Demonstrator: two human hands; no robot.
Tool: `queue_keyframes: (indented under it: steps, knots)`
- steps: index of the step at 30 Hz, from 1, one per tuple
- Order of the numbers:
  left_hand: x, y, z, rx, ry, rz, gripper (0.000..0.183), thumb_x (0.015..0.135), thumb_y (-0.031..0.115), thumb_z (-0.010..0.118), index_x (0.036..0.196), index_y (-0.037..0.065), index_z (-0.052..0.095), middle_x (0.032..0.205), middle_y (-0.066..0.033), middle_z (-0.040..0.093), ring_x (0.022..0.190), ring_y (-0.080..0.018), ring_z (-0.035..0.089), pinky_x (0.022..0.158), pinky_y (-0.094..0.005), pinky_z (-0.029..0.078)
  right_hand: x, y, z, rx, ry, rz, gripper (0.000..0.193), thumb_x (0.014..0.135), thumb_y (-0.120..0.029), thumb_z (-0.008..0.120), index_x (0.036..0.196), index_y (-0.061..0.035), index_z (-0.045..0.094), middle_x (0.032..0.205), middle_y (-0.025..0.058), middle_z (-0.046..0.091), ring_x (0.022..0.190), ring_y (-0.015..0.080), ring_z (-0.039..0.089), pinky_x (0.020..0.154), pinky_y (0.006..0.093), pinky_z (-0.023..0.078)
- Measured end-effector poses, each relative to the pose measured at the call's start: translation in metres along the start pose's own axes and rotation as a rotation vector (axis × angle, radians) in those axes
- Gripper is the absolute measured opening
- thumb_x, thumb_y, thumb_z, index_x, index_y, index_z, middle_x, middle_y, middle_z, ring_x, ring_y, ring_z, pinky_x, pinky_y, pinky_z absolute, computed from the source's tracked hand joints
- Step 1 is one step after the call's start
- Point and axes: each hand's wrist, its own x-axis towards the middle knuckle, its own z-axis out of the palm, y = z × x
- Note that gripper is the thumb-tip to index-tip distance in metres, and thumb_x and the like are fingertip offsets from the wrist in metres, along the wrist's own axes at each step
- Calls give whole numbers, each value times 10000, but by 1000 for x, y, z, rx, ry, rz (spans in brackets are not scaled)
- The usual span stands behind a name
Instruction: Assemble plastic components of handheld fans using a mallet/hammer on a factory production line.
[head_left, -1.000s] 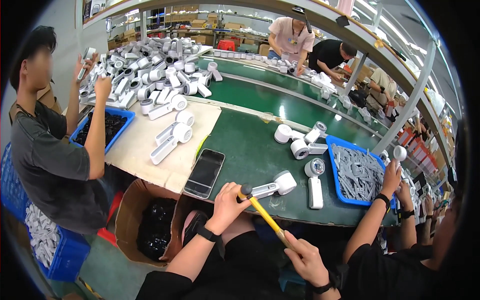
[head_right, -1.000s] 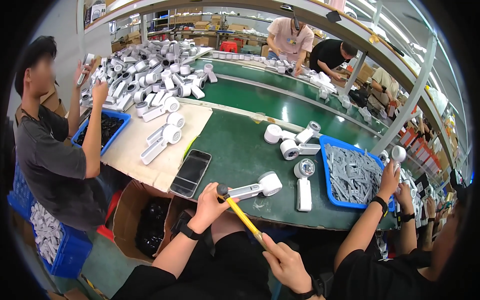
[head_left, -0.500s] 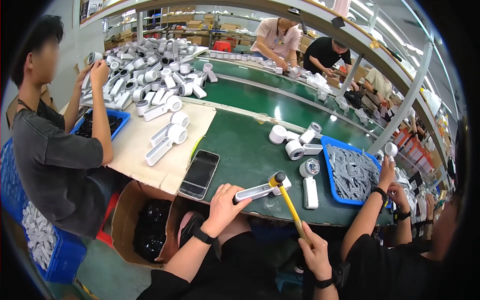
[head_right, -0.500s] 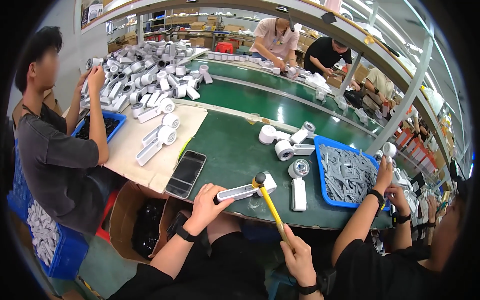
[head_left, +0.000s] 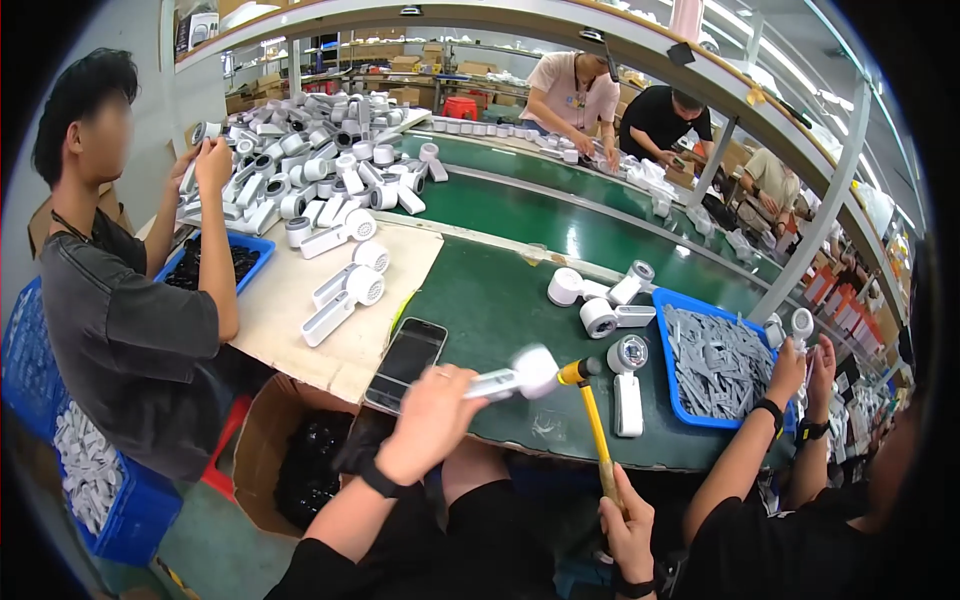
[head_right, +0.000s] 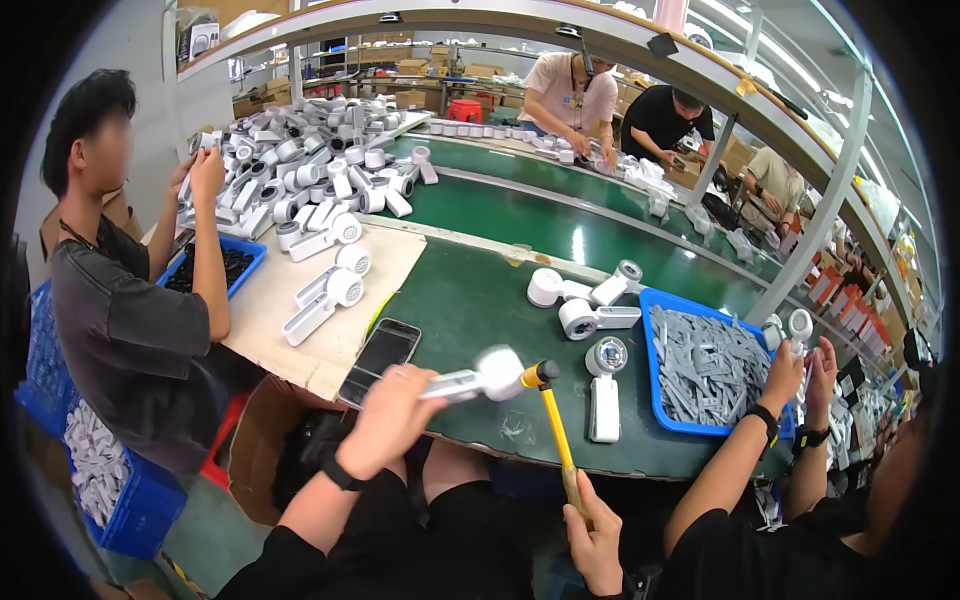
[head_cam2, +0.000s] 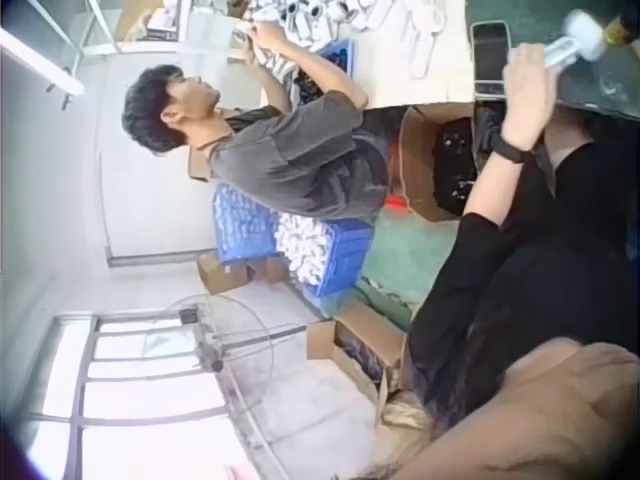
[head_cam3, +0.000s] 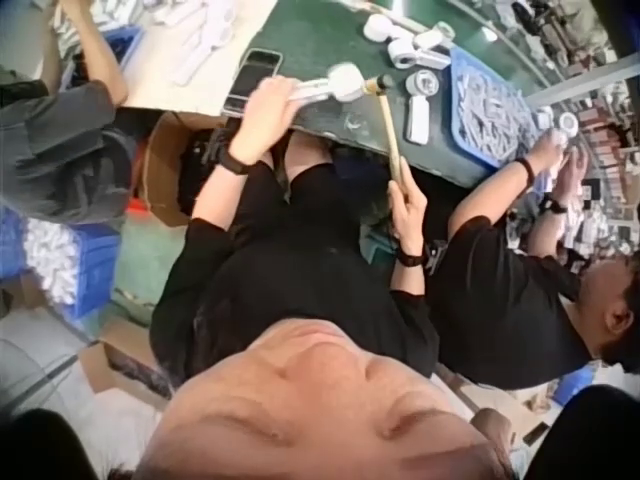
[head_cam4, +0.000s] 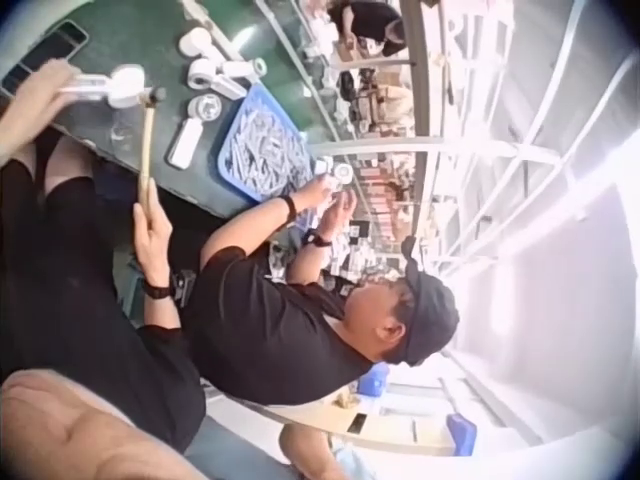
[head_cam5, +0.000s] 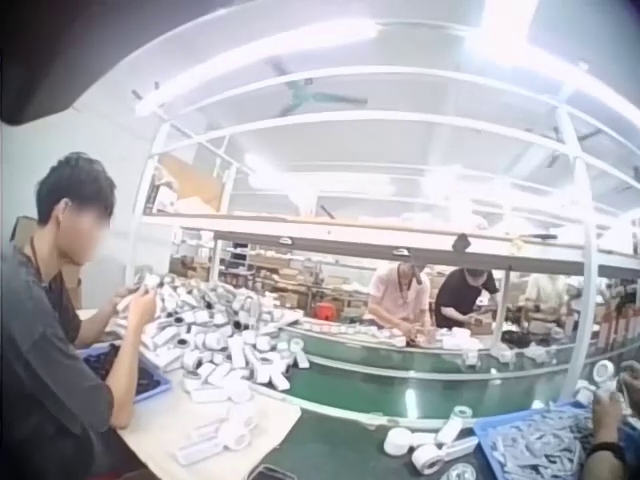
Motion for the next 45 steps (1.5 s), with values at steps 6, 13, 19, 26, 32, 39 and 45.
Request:
queue_keyframes:
  steps: [6,13,19,26,32,39,45]
  knots:
    - [-10,-95,-51,321,230,-247,311,889,121,691,1122,-67,605,1018,-285,629,991,-461,595,875,-476,481,2,-7,-26,-301,204,-145,515,900,27,620,1407,-13,536,833,160,592,689,267,555,647,351,453]
    - [1,-151,-39,691,296,-370,420,842,117,702,1210,-47,583,1111,-293,612,1001,-457,589,875,-488,486,-8,19,-52,-335,343,54,515,919,8,597,1426,-17,512,940,233,647,801,343,627,734,373,498]
    - [40,32,64,-101,-79,166,532,798,237,757,1255,16,599,1220,-253,625,1116,-434,592,967,-508,474,-14,42,-39,-138,260,187,533,931,-11,619,1453,-36,513,757,-36,551,609,35,461,542,212,402]
    - [47,73,167,-45,-310,72,681,818,313,780,1361,34,477,1361,-270,512,1231,-447,504,962,-517,469,-21,45,-31,-64,219,156,542,926,2,616,1456,-53,518,748,-38,563,563,19,462,501,191,383]
    - [41,48,122,-265,-249,17,258,902,141,667,1105,-2,597,939,-254,673,858,-412,671,748,-476,544,-21,30,-40,45,155,141,556,922,21,604,1465,-43,502,763,-28,587,564,28,479,509,196,401]
    - [18,8,97,-286,-33,93,269,867,151,728,1083,6,660,967,-163,674,935,-342,633,818,-421,514,11,-3,-25,-74,-51,-67,558,900,5,646,1442,-24,520,770,4,597,583,49,499,536,216,416]
    - [14,5,95,-357,-15,43,247,835,122,753,1026,0,656,946,-146,663,939,-348,611,837,-425,497,8,-24,-17,-196,94,-287,537,868,48,659,1391,6,549,797,119,589,658,218,548,635,312,459]
